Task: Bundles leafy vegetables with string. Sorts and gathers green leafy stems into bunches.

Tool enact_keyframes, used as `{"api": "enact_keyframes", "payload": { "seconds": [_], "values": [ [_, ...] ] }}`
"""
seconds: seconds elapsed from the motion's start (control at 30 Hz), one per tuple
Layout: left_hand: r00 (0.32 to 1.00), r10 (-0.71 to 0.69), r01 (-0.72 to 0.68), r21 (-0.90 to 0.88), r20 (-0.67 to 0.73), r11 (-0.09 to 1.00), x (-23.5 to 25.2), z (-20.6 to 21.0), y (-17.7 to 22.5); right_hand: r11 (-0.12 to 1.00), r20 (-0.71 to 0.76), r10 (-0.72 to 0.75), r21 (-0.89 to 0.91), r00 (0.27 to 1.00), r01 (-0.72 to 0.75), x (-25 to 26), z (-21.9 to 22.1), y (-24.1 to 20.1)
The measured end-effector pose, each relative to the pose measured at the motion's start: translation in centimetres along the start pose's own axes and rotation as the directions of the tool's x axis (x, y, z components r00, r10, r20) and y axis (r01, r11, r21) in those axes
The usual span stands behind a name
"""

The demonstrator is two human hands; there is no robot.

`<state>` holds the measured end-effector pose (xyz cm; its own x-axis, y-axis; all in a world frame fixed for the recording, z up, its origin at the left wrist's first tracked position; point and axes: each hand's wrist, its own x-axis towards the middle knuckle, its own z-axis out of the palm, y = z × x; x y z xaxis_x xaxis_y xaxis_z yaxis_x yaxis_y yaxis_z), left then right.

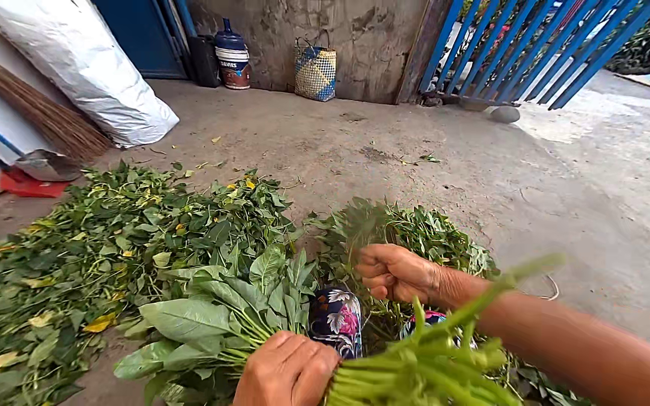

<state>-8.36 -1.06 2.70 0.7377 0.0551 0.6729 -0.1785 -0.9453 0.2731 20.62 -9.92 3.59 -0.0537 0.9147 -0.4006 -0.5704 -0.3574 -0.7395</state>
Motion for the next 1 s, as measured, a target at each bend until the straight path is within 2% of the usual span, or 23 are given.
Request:
{"api": "enact_keyframes", "payload": {
  "seconds": [0.07, 0.1, 0.13, 0.17, 0.2, 0.23, 0.27, 0.33, 0.37, 0.43, 0.5, 0.63, 0.73, 0.8, 0.83, 0.87, 0.93, 0.97, 1.0],
  "values": [
    [0.992, -0.123, 0.124, 0.019, -0.032, 0.992, 1.9, 0.3, -1.7, 0.956, 0.053, -0.226, 0.206, 0.973, 0.211, -0.2, -2.5, 5.0],
    [0.971, -0.238, 0.238, 0.018, 0.016, 0.971, 3.2, 0.5, -2.5, 0.911, -0.087, -0.26, 0.307, 0.962, 0.274, -0.6, -1.2, 6.7],
    [0.907, -0.399, 0.398, 0.034, 0.135, 0.917, 4.7, 0.5, -3.1, 0.855, -0.295, -0.246, 0.383, 0.923, 0.35, -0.6, 0.7, 8.1],
    [0.768, -0.558, 0.559, 0.096, 0.315, 0.824, 6.6, 0.4, -3.8, 0.807, -0.421, -0.226, 0.424, 0.879, 0.41, -0.3, 2.1, 9.4],
    [0.59, -0.653, 0.653, 0.195, 0.475, 0.732, 8.6, 0.6, -4.5, 0.767, -0.473, -0.257, 0.43, 0.843, 0.475, -0.2, 3.1, 10.6],
    [0.463, -0.687, 0.666, 0.292, 0.56, 0.686, 10.0, 1.3, -5.3, 0.741, -0.507, -0.327, 0.385, 0.798, 0.549, -0.5, 4.0, 11.5],
    [0.397, -0.693, 0.634, 0.366, 0.602, 0.681, 10.8, 2.2, -6.0, 0.726, -0.533, -0.425, 0.283, 0.732, 0.627, -0.9, 4.8, 12.0],
    [0.356, -0.666, 0.521, 0.453, 0.656, 0.724, 11.4, 3.8, -6.3, 0.698, -0.507, -0.623, -0.017, 0.596, 0.715, -2.1, 6.4, 11.9],
    [0.351, -0.64, 0.46, 0.47, 0.684, 0.754, 11.6, 4.5, -5.9, 0.687, -0.449, -0.693, -0.177, 0.564, 0.704, -2.8, 7.0, 11.4],
    [0.368, -0.576, 0.358, 0.461, 0.73, 0.812, 12.0, 5.6, -4.7, 0.654, -0.325, -0.754, -0.458, 0.572, 0.602, -4.0, 8.3, 9.8],
    [0.41, -0.51, 0.275, 0.43, 0.756, 0.86, 12.2, 6.4, -3.7, 0.608, -0.262, -0.748, -0.64, 0.61, 0.47, -4.7, 8.5, 7.4],
    [0.514, -0.408, 0.248, 0.325, 0.755, 0.913, 12.2, 7.3, -2.1, 0.572, -0.339, -0.661, -0.805, 0.669, 0.157, -5.3, 6.6, 3.1],
    [0.524, -0.403, 0.216, 0.341, 0.75, 0.915, 12.4, 7.6, -1.0, 0.464, -0.338, -0.652, -0.886, 0.679, 0.005, -5.1, 5.1, 1.5],
    [0.555, -0.373, 0.161, 0.345, 0.743, 0.925, 12.3, 7.8, -0.3, 0.364, -0.3, -0.595, -0.928, 0.746, -0.083, -5.2, 4.7, 0.3],
    [0.587, -0.345, 0.119, 0.343, 0.732, 0.932, 11.9, 7.9, -0.1, 0.33, -0.291, -0.533, -0.936, 0.794, -0.122, -5.3, 4.6, -0.4],
    [0.647, -0.293, 0.051, 0.344, 0.704, 0.938, 11.3, 8.1, 0.1, 0.318, -0.294, -0.455, -0.935, 0.841, -0.155, -5.4, 4.4, -1.2],
    [0.855, -0.048, -0.161, 0.353, 0.517, 0.922, 9.5, 9.2, -0.6, 0.344, -0.315, -0.286, -0.915, 0.905, -0.21, -5.7, 4.1, -3.1],
    [0.907, 0.085, -0.255, 0.378, 0.411, 0.89, 8.9, 9.8, -1.1, 0.352, -0.333, -0.18, -0.9, 0.925, -0.256, -6.1, 4.3, -4.3],
    [0.922, 0.184, -0.318, 0.395, 0.34, 0.862, 8.6, 10.3, -1.4, 0.339, -0.336, -0.076, -0.894, 0.939, -0.292, -6.5, 4.8, -5.3]
  ]
}}
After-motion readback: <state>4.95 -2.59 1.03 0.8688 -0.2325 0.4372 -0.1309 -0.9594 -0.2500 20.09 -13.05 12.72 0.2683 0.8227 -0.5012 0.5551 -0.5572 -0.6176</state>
